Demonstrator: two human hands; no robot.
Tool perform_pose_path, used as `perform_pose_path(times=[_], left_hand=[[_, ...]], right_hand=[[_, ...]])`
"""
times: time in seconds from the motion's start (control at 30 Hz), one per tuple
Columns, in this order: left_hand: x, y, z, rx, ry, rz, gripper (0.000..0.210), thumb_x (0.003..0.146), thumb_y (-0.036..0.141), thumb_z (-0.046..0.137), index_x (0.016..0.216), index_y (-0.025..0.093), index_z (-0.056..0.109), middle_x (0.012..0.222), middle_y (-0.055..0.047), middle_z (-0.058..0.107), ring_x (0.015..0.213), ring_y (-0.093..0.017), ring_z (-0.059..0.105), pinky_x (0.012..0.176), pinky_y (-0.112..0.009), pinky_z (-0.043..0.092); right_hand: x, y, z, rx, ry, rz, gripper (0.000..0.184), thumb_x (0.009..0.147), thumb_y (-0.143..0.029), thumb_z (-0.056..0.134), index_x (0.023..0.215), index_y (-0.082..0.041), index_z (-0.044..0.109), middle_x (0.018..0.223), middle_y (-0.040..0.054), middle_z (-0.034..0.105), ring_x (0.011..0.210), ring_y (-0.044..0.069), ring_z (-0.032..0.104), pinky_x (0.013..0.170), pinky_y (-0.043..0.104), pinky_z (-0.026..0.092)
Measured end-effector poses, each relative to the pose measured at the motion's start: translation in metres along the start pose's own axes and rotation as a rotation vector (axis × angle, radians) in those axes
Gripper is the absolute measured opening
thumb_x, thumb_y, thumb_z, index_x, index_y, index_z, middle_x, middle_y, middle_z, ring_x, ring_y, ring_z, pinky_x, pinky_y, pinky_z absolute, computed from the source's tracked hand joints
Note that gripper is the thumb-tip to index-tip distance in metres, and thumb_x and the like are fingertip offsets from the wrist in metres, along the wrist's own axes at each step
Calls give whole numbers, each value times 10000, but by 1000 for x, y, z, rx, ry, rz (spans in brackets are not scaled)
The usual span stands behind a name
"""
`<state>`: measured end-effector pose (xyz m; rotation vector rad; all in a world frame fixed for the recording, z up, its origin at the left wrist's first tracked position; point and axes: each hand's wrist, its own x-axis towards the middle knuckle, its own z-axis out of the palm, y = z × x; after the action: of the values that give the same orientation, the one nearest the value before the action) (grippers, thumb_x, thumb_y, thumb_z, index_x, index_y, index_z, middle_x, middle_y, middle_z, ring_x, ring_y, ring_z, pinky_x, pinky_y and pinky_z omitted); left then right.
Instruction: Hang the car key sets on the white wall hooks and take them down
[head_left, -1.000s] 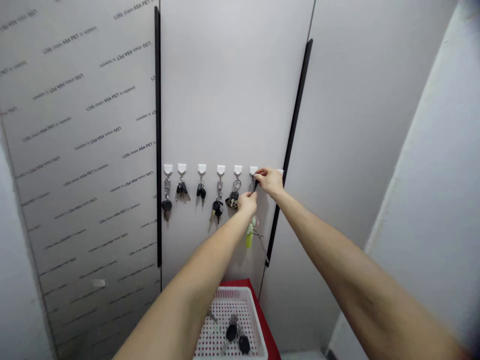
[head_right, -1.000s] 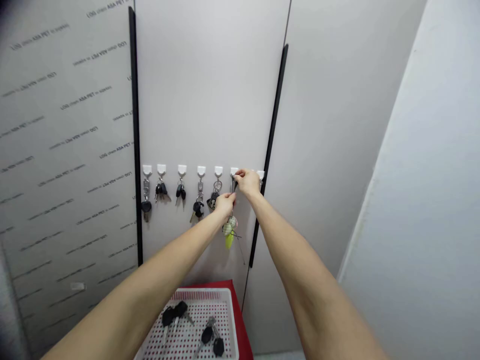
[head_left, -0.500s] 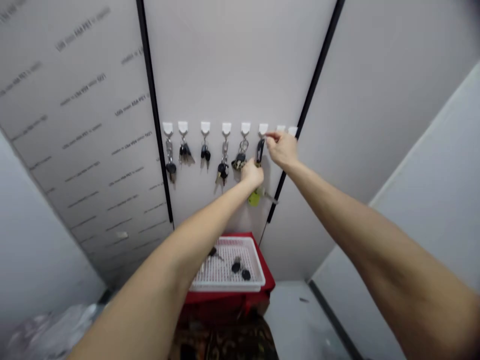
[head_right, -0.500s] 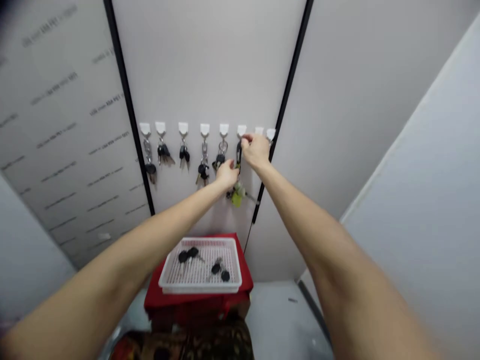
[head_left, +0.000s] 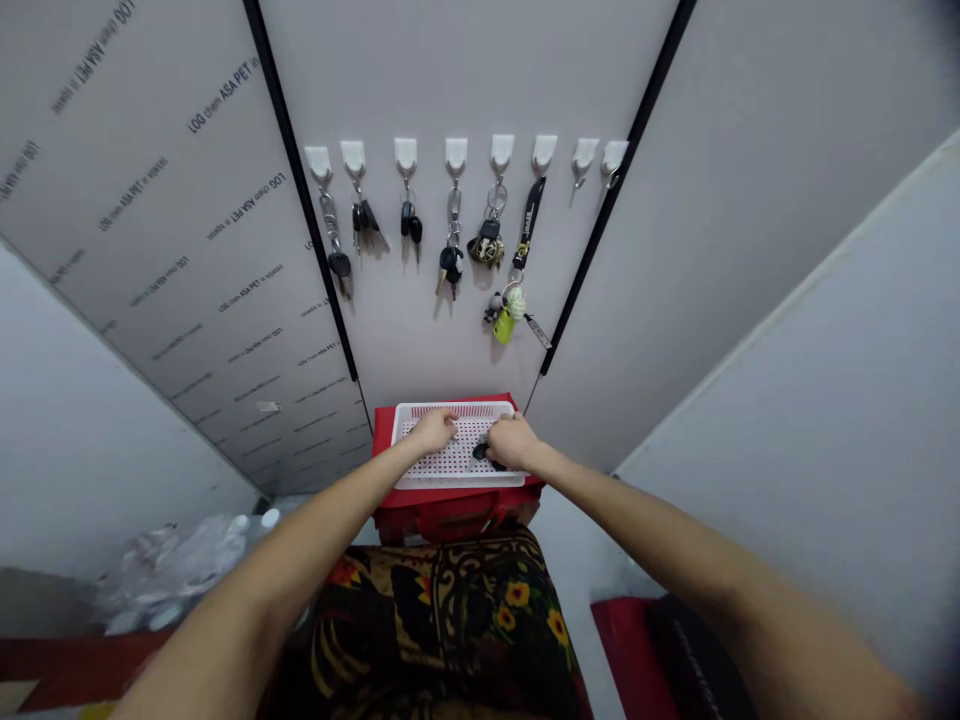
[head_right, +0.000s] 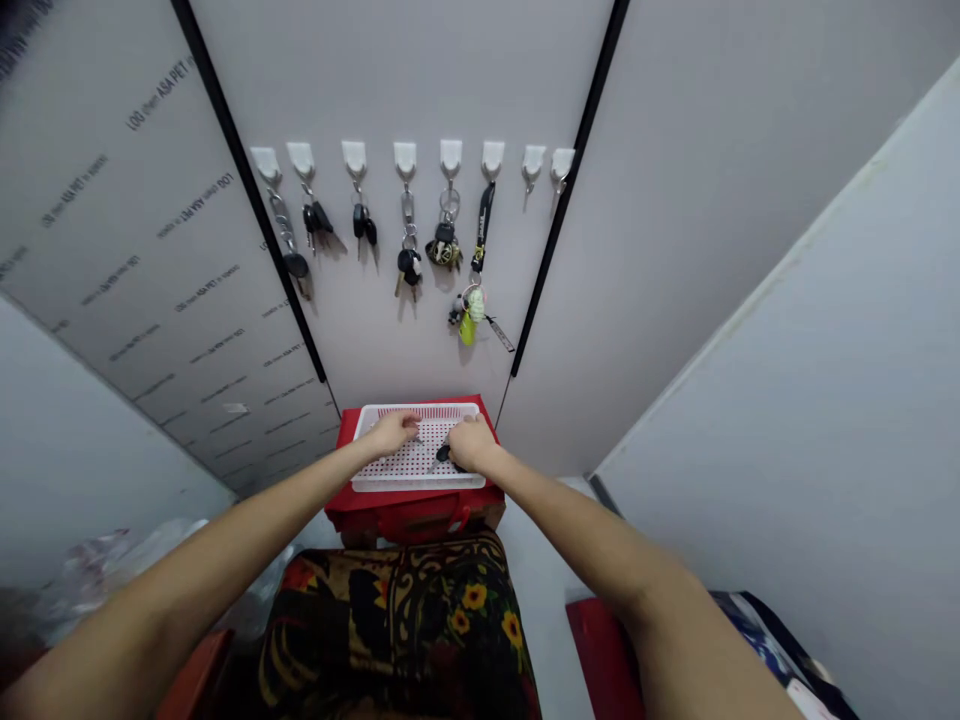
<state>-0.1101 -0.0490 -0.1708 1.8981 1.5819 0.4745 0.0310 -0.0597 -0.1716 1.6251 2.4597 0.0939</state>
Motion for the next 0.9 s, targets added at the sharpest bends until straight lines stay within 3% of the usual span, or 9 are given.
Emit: perform_pose_path(times=[0.1,0.23,0.33,0.43,0.6,0.8,0.9], left_hand=[[-6,-5,6,15,-48,3,304,631,126,408,915,84,507,832,-83,575,715,-131,518,657,-224,390],[-6,-6,9,-61,-55,31,336,602,90,428,931,78,496,894,-100,553,771,-137,504,708,-236,372],[-4,0,10,-273,-65,129,411,568,53,457,977,97,458,987,-91,507,839,-122,474,754,-224,349],[-4,17,8,-536,-137,261,377,555,27,465,923,110,481,936,-54,530,818,-94,470,748,-204,347],[8,78,-9,-796,-27,251,167,619,115,435,769,98,505,658,-2,535,527,-40,453,540,-171,373],[34,180,-62,-1027,98,321,356,633,116,417,987,151,391,669,8,495,455,-18,434,426,-135,339],[44,213,-83,-1046,106,368,406,633,112,411,1031,181,365,735,-5,496,503,-25,457,432,-132,349]], right_hand=[[1,-5,-1,-35,17,-7,222,633,-230,413,663,-120,604,717,133,591,757,213,498,727,348,283],[-1,0,-15,95,5,26,283,680,-264,344,657,-138,597,715,111,594,678,176,519,621,278,330],[-5,9,-30,267,49,-7,277,677,-278,346,617,-150,585,629,66,588,591,130,508,507,210,320],[-10,19,-49,491,152,-46,274,673,-294,363,599,-140,577,526,29,556,504,89,477,469,181,313],[-15,50,-97,908,417,78,255,647,-314,395,579,-118,543,433,-11,487,396,57,423,409,165,327],[-7,105,-182,1322,872,196,136,591,-263,476,592,-129,499,426,-35,472,376,48,428,401,171,393],[6,125,-216,1427,1015,218,81,588,-211,484,568,-133,482,444,-32,484,384,45,447,403,171,414]])
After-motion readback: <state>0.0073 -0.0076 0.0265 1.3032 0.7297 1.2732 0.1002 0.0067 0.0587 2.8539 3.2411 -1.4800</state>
